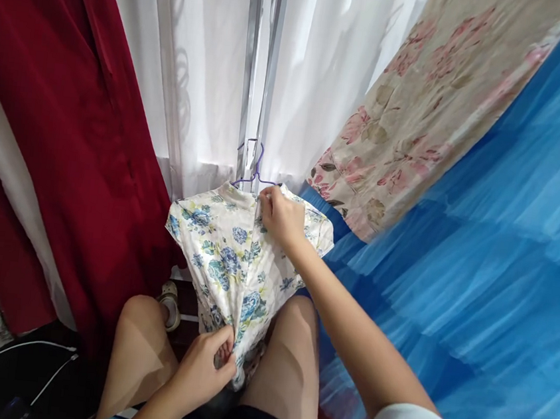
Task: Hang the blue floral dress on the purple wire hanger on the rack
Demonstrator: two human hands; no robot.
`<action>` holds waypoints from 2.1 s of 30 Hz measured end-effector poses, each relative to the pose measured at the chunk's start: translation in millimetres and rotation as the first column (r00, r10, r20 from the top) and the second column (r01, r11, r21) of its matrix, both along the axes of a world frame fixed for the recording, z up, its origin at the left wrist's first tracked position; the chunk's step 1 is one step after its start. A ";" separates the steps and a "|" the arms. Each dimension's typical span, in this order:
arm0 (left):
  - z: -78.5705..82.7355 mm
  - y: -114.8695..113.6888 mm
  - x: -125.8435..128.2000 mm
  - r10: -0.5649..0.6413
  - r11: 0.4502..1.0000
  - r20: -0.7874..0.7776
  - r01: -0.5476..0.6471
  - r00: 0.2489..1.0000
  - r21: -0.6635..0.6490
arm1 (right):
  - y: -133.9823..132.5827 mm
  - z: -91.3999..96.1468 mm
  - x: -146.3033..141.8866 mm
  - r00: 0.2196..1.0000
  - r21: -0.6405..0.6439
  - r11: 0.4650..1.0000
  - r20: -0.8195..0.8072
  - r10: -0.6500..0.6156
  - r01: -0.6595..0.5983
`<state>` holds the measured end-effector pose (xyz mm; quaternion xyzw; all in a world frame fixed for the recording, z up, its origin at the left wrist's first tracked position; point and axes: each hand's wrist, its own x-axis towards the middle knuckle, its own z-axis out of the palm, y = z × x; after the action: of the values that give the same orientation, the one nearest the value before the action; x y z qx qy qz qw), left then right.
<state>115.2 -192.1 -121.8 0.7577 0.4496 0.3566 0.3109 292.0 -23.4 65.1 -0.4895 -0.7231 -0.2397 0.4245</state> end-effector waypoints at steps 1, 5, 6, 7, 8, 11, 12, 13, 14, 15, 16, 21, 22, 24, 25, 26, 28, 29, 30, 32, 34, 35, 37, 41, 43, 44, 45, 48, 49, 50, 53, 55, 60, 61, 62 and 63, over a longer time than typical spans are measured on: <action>-0.1 1.0 -0.8 -0.001 1.000 -0.001 0.001 1.000 -0.006 | 3.5 7.4 -0.9 1.000 0.006 1.000 0.019 -0.007 0.007; -2.5 5.9 -3.3 -0.040 0.998 0.015 0.040 0.999 -0.039 | 1.1 10.0 -4.0 0.999 -0.014 1.000 0.029 0.016 -0.015; -0.9 8.1 -4.3 -0.057 0.998 0.027 0.058 0.998 -0.038 | -2.5 6.5 -4.2 1.000 -0.014 1.000 0.005 0.028 -0.028; 3.1 11.1 -5.6 -0.066 0.997 0.043 0.067 0.997 -0.024 | -6.4 2.5 -4.0 0.999 -0.013 0.999 -0.024 0.042 -0.042; 10.3 15.3 -7.3 -0.066 0.998 0.062 0.066 0.996 0.007 | -10.2 -1.3 -3.6 0.997 -0.015 0.998 -0.052 0.056 -0.057; 54.3 37.3 -14.1 -0.016 0.977 0.136 -0.013 0.991 0.213 | -17.8 -9.2 -1.9 0.990 -0.028 0.994 -0.097 0.099 -0.103; 75.3 48.2 -16.0 0.006 0.950 0.167 -0.058 0.986 0.306 | -18.7 -10.2 -1.5 0.989 -0.024 0.993 -0.102 0.110 -0.112; 97.8 60.6 -17.2 0.024 0.908 0.201 -0.106 0.979 0.406 | -18.9 -10.5 -1.0 0.987 -0.012 0.993 -0.106 0.118 -0.120; 120.4 74.5 -17.3 0.024 0.860 0.226 -0.135 0.974 0.492 | -18.6 -10.3 -0.6 0.986 0.004 0.992 -0.110 0.128 -0.128; 141.6 89.2 -16.2 0.024 0.814 0.243 -0.160 0.970 0.558 | -18.0 -9.7 0.0 0.984 0.024 0.990 -0.115 0.138 -0.136; 160.2 104.2 -13.9 0.024 0.774 0.252 -0.178 0.967 0.608 | -17.4 -9.0 0.7 0.982 0.043 0.988 -0.118 0.150 -0.146; 201.4 158.0 8.7 0.009 0.730 0.014 -0.016 1.000 0.683 | -11.9 -12.8 7.3 0.971 0.099 0.973 -0.102 0.218 -0.208; 202.3 161.7 12.9 0.017 0.720 -0.014 -0.003 1.000 0.694 | -9.2 -16.2 8.6 0.968 0.114 0.968 -0.092 0.234 -0.223; 204.3 163.2 18.8 0.047 0.698 0.014 -0.043 0.999 0.715 | -2.3 -26.5 9.5 0.962 0.155 0.955 -0.069 0.265 -0.252; 206.6 162.5 19.7 0.064 0.689 0.059 -0.086 0.996 0.720 | 1.3 -33.3 8.9 0.959 0.172 0.949 -0.057 0.277 -0.264; 210.3 161.9 18.8 0.081 0.679 0.112 -0.137 0.990 0.721 | 4.2 -41.2 7.9 0.957 0.180 0.944 -0.044 0.288 -0.276; 220.0 163.6 10.2 0.129 0.649 0.239 -0.264 0.962 0.713 | 6.3 -59.3 5.4 0.948 0.164 0.936 -0.020 0.318 -0.310; 224.6 166.5 1.8 0.159 0.629 0.299 -0.330 0.941 0.704 | 5.0 -68.9 4.8 0.940 0.145 0.931 -0.015 0.340 -0.334; 227.6 170.8 -9.2 0.193 0.608 0.344 -0.387 0.919 0.693 | 2.2 -78.5 5.1 0.932 0.123 0.926 -0.020 0.363 -0.358; 225.9 182.7 -37.7 0.272 0.574 0.384 -0.469 0.882 0.671 | -6.4 -95.9 8.3 0.918 0.082 0.918 -0.064 0.392 -0.387; 211.0 197.2 -69.5 0.366 0.553 0.380 -0.526 0.850 0.646 | -16.0 -110.0 13.4 0.908 0.041 0.916 -0.121 0.400 -0.398; 198.9 204.7 -84.4 0.413 0.541 0.390 -0.566 0.823 0.622 | -20.4 -115.7 15.6 0.904 0.020 0.914 -0.140 0.403 -0.405; 169.0 219.1 -108.3 0.470 0.550 0.419 -0.629 0.777 0.550 | -27.3 -124.5 18.5 0.896 -0.017 0.906 -0.156 0.415 -0.422; 112.8 239.1 -128.5 0.396 0.759 0.522 -0.589 0.756 0.277 | -34.8 -133.8 23.0 0.892 -0.097 0.894 -0.173 0.417 -0.437; 97.8 243.2 -130.1 0.356 0.832 0.536 -0.520 0.766 0.191 | -35.9 -135.2 29.9 0.904 -0.153 0.896 -0.174 0.390 -0.416; 93.5 243.7 -130.3 0.348 0.846 0.526 -0.502 0.776 0.181 | -35.8 -135.4 34.9 0.914 -0.180 0.900 -0.170 0.369 -0.397; 90.7 243.1 -130.2 0.345 0.852 0.506 -0.490 0.790 0.183 | -35.2 -135.6 40.7 0.923 -0.202 0.904 -0.167 0.346 -0.376; 83.0 233.7 -125.6 0.320 0.891 0.432 -0.423 0.843 0.166 | -31.6 -139.3 59.4 0.949 -0.275 0.914 -0.186 0.253 -0.298; 79.1 227.6 -121.9 0.301 0.909 0.402 -0.388 0.865 0.152 | -30.4 -142.5 65.1 0.956 -0.307 0.913 -0.203 0.213 -0.269; 74.6 220.2 -116.7 0.279 0.927 0.374 -0.350 0.884 0.136 | -29.5 -146.8 70.3 0.961 -0.345 0.908 -0.220 0.169 -0.239; 63.0 192.4 -95.1 0.203 0.963 0.324 -0.248 0.924 0.107 | -28.9 -165.0 81.6 0.967 -0.473 0.864 -0.248 0.057 -0.172; 63.3 173.4 -78.3 0.143 0.979 0.355 -0.185 0.924 0.088 | -29.7 -177.7 85.9 0.970 -0.548 0.821 -0.240 0.028 -0.159; 97.2 138.4 -39.5 -0.070 0.997 0.503 0.067 0.862 0.024 | -29.0 -189.8 92.0 0.988 -0.661 0.746 -0.154 -0.028 -0.082; 105.6 133.2 -33.0 -0.104 0.994 0.514 0.108 0.851 0.022 | -28.5 -187.1 92.8 0.988 -0.662 0.747 -0.147 -0.043 -0.066; 113.1 128.3 -26.9 -0.135 0.989 0.522 0.144 0.842 0.024 | -28.4 -182.5 92.8 0.988 -0.656 0.752 -0.147 -0.056 -0.055; 119.4 123.7 -21.2 -0.162 0.984 0.527 0.174 0.834 0.027 | -28.6 -175.9 91.7 0.986 -0.646 0.762 -0.151 -0.069 -0.046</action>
<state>94.0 -68.4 -2.5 0.6639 0.2828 0.5170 0.4604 383.7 -52.0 -110.8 -0.6286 -0.7203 0.0636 0.2864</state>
